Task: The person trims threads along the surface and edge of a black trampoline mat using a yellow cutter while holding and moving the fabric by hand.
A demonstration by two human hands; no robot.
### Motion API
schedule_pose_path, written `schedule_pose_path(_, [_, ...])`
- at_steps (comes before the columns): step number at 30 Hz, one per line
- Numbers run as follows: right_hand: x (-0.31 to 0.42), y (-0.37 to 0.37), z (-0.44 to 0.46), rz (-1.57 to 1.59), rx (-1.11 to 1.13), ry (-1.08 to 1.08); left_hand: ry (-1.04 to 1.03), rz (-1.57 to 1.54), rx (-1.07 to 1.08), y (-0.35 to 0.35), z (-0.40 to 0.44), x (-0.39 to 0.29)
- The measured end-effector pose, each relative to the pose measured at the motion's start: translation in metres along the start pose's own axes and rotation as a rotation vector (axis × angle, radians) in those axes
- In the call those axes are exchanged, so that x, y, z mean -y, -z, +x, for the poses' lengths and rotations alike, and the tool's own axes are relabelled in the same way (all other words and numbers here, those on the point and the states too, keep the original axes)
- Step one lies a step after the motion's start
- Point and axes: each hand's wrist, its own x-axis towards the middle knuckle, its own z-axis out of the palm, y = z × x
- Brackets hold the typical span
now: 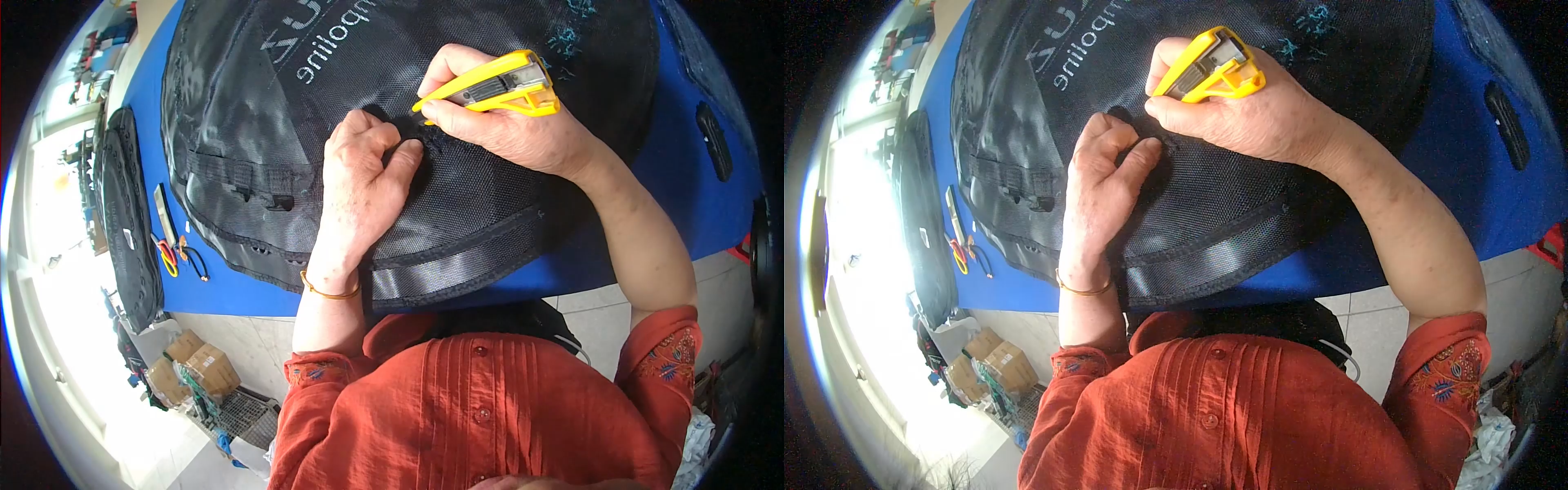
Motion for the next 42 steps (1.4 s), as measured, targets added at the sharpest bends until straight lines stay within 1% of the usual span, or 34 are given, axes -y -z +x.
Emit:
schedule_pose_path(5, [0.0045,0.0058,-0.0004,0.035,0.065,-0.025,0.036,-0.002,0.017,-0.0003,-0.0001,-0.0001])
schedule_pose_path(15, [0.0015,0.005,-0.0004,0.002,0.041,-0.009,0.016,0.008,0.014,0.0005,-0.0003,-0.0001])
schedule_pose_path(18, [-0.0019,0.0057,-0.0007,0.013,0.043,0.034,0.017,0.011,0.015,0.0005,-0.0001,0.0])
schedule_pose_path(20, [0.0019,0.0067,0.0003,-0.142,0.052,0.134,0.02,0.009,0.014,0.0006,-0.0002,0.0001])
schedule_pose_path(21, [0.0014,0.0061,0.0,-0.142,0.052,0.134,0.023,0.009,0.015,0.0008,-0.0002,-0.0003])
schedule_pose_path(23, [-0.0003,0.0049,-0.001,-0.068,0.016,0.066,0.027,0.01,0.016,0.0008,-0.0001,-0.0007])
schedule_pose_path(27, [0.0003,0.0073,-0.0001,-0.089,0.04,0.094,0.017,0.016,0.012,0.0008,-0.0003,-0.001])
schedule_pose_path(32, [-0.0019,0.0059,-0.0032,-0.066,0.028,0.028,0.016,0.016,0.013,0.0006,-0.0002,-0.0002])
schedule_pose_path(36, [-0.0006,0.0034,-0.0015,-0.078,0.005,0.081,0.014,0.004,0.005,0.0003,-0.0004,-0.0007])
schedule_pose_path(38, [0.0036,0.0013,-0.0022,0.068,0.018,-0.013,0.016,-0.001,0.006,0.0006,-0.0001,-0.0012])
schedule_pose_path(42, [0.0072,0.0041,-0.0013,0.009,0.037,-0.027,0.02,0.012,0.011,0.0006,-0.0004,-0.0007])
